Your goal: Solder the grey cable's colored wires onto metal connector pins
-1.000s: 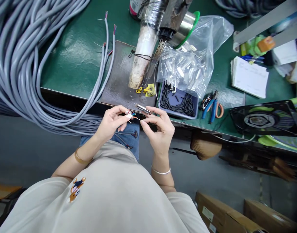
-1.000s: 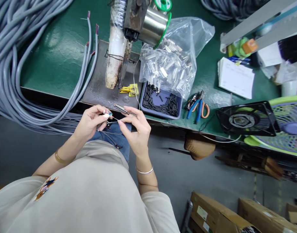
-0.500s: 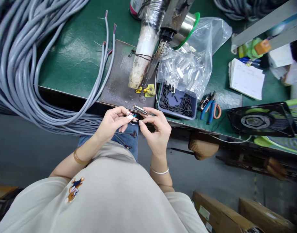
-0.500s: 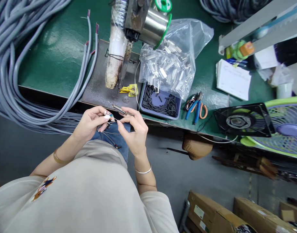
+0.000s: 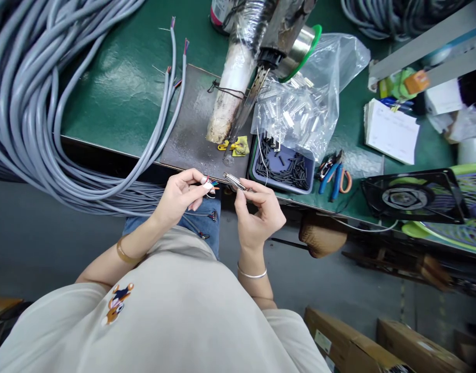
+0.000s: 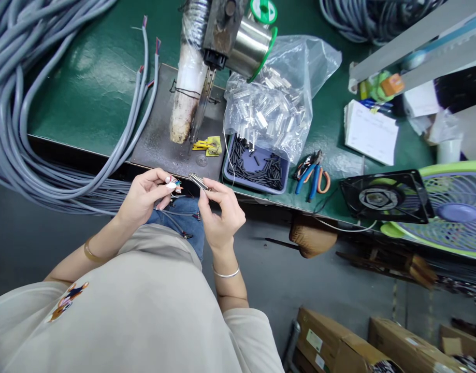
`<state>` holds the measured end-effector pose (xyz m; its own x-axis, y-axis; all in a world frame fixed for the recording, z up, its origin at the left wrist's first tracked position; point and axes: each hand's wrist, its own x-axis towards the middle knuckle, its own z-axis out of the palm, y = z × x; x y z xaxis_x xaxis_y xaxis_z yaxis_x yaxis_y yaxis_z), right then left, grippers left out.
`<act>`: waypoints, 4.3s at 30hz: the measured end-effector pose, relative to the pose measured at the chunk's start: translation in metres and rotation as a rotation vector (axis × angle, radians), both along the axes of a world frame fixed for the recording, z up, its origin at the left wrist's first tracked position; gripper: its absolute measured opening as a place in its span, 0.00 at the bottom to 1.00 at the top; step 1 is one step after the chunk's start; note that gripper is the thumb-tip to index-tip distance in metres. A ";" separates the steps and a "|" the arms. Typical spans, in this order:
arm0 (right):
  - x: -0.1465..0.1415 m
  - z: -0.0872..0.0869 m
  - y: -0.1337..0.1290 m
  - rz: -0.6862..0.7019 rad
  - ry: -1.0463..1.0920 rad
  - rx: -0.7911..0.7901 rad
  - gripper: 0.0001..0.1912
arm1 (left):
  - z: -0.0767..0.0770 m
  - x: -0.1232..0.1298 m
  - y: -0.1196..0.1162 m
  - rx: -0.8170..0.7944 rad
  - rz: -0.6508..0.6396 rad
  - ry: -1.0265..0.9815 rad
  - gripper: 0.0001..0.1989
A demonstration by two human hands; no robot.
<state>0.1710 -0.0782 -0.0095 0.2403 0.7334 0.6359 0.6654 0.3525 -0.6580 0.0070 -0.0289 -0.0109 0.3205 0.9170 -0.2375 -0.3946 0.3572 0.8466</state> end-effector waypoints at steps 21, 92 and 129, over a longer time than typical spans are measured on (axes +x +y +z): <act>0.004 0.006 0.001 0.206 0.089 -0.081 0.12 | 0.000 0.003 -0.003 -0.040 -0.054 -0.026 0.16; 0.014 -0.010 0.010 0.000 0.198 -0.006 0.05 | -0.011 -0.041 0.016 0.391 -0.437 -0.141 0.05; -0.006 -0.009 0.024 0.133 0.230 -0.112 0.06 | 0.002 0.010 0.027 0.037 -0.032 0.090 0.13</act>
